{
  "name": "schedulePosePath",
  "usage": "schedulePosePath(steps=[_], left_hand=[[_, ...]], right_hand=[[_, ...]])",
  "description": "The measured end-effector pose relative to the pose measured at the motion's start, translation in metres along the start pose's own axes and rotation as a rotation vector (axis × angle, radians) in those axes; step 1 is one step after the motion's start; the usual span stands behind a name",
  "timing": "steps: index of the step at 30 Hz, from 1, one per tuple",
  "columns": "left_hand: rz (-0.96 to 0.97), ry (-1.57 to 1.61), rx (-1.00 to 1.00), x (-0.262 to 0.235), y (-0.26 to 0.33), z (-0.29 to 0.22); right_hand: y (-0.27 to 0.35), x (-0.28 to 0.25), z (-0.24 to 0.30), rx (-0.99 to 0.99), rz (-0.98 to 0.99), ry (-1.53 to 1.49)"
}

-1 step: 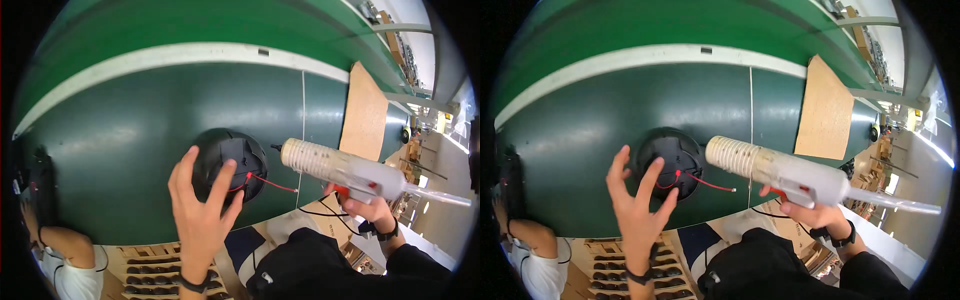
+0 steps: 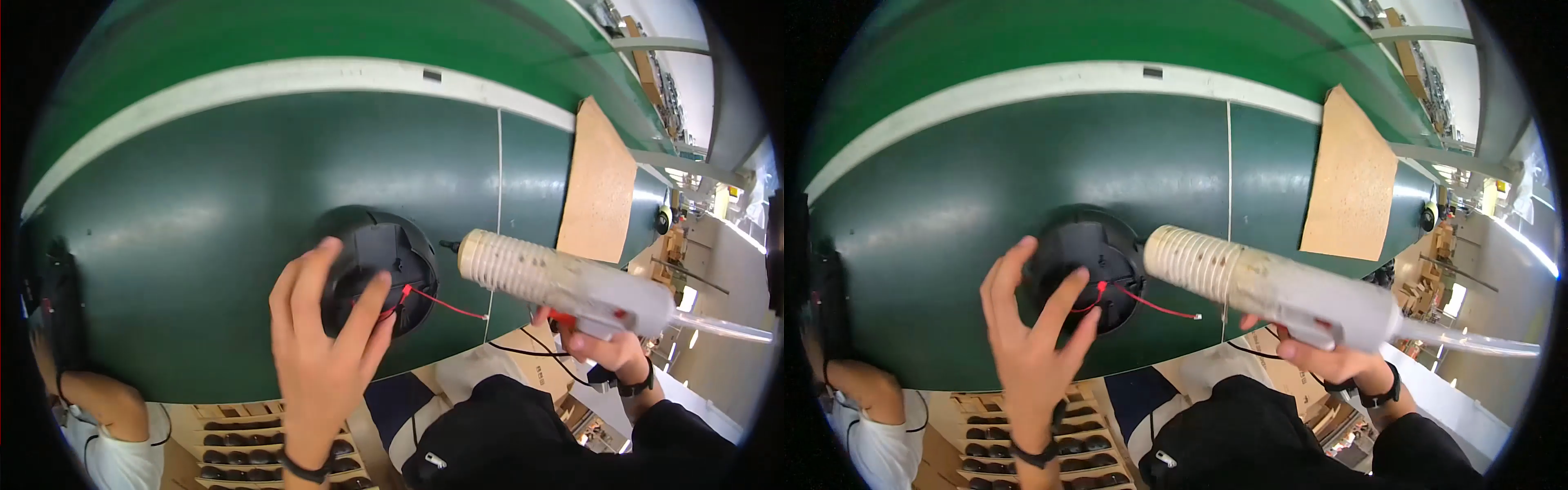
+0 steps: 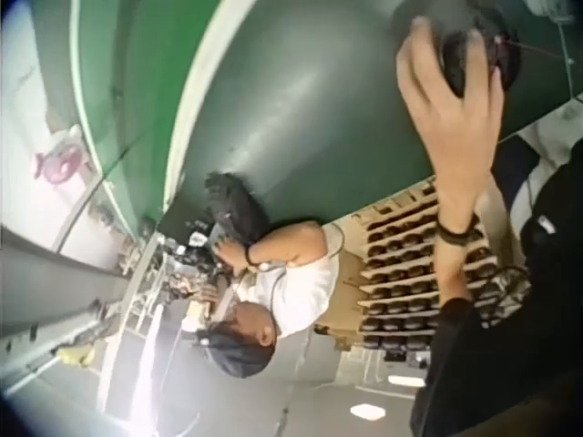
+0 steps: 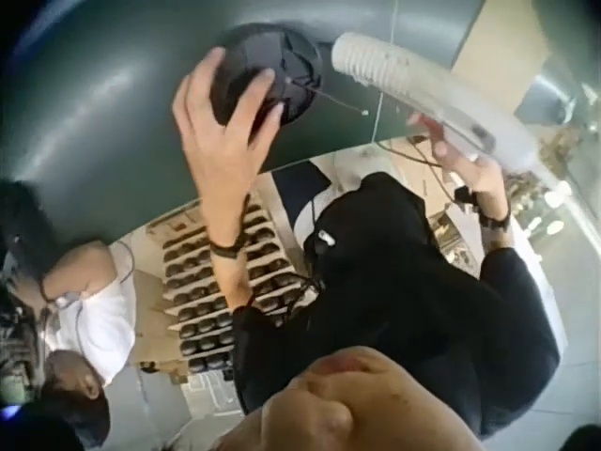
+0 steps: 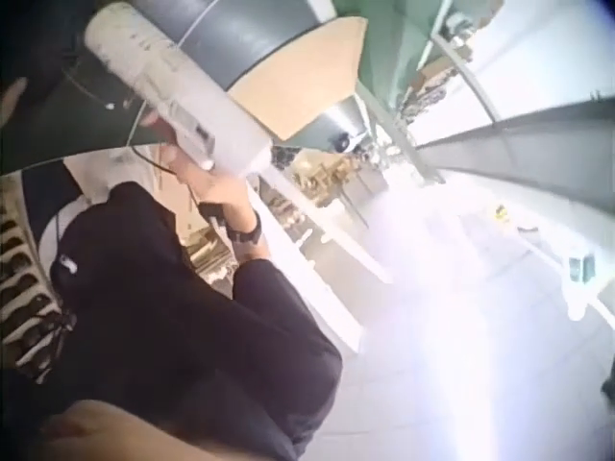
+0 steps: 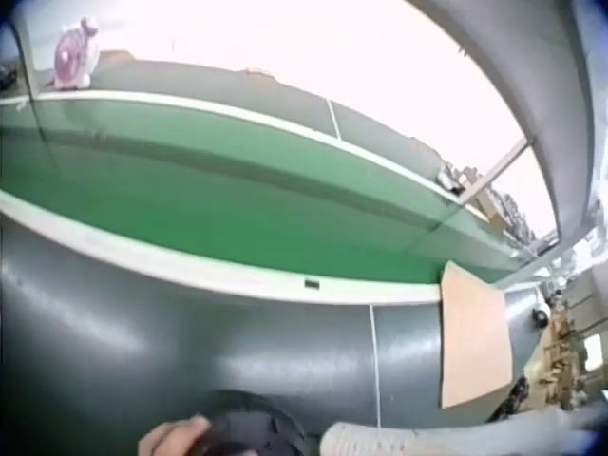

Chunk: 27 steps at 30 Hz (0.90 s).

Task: Assembling black plastic electronic housings using a hot glue gun and glue sticks.

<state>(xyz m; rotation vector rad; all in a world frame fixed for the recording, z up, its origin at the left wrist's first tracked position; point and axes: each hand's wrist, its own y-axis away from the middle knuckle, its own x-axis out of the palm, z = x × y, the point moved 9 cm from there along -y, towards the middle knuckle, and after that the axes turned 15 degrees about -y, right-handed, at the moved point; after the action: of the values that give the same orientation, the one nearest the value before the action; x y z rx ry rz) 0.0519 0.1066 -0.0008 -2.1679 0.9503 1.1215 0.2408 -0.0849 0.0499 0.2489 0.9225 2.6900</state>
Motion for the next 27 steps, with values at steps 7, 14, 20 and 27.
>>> schedulePosePath(steps=[7, 14, 20, 27], left_hand=[[0.313, 0.432, -0.013, 0.007, -0.034, 0.042], [0.407, 0.575, -0.037, 0.036, -0.053, 0.057], [0.392, 0.699, -0.071, 0.044, -0.051, 0.049], [0.389, 0.769, -0.089, 0.048, -0.047, 0.053]], right_hand=[[-0.006, 0.031, 0.003, -0.246, 0.304, 0.217], [-0.027, 0.052, -0.004, -0.342, 0.424, 0.269], [-0.036, 0.063, -0.003, -0.392, 0.385, 0.366], [-0.034, 0.066, 0.005, -0.317, 0.342, 0.443]])
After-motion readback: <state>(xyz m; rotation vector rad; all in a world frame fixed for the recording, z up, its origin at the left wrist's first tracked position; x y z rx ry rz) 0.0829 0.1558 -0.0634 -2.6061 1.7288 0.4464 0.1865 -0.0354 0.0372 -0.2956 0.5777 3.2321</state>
